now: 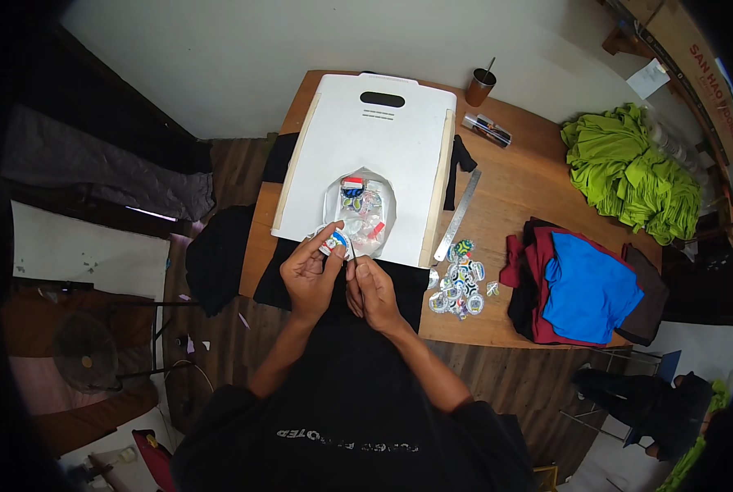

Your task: Sorting and trimming small adhesive labels into a plastic container.

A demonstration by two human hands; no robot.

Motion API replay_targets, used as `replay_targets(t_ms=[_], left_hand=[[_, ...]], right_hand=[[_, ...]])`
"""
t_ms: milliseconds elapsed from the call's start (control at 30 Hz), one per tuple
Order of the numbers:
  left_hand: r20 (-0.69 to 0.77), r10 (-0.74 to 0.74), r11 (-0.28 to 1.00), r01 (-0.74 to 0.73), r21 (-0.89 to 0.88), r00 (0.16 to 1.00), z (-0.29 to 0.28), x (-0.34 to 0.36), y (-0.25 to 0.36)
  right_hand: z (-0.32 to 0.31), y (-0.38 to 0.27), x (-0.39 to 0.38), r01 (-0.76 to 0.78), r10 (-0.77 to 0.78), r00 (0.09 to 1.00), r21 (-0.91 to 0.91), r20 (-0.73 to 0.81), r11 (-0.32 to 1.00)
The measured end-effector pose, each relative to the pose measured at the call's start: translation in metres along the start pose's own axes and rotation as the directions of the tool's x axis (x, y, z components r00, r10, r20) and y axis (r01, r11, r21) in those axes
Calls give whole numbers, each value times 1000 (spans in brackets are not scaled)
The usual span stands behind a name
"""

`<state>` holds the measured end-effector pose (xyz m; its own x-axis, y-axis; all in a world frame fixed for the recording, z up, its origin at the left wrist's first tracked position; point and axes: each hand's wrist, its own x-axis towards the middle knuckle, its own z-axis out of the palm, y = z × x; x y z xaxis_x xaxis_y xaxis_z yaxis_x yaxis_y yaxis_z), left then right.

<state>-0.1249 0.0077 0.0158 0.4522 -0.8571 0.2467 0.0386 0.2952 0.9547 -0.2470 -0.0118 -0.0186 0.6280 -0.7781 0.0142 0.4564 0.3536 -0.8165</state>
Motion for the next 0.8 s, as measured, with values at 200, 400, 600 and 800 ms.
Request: replay_targets(t_ms=[200, 400, 600, 800], left_hand=[[-77, 33, 999, -32, 12, 996, 2, 1, -5], [-71, -31, 998, 27, -60, 997, 0, -1, -6], [-103, -41, 998, 36, -50, 994, 3, -1, -1], [-48, -83, 997, 83, -8, 995, -1, -5, -4]], right_hand=[[1, 0, -1, -19, 19, 1000, 16, -23, 1000], [-2, 4, -2, -20, 22, 999, 50, -40, 999], [-2, 1, 11, 51, -55, 989, -34, -139, 998], [-6, -11, 20, -42, 10, 966, -118, -260, 992]])
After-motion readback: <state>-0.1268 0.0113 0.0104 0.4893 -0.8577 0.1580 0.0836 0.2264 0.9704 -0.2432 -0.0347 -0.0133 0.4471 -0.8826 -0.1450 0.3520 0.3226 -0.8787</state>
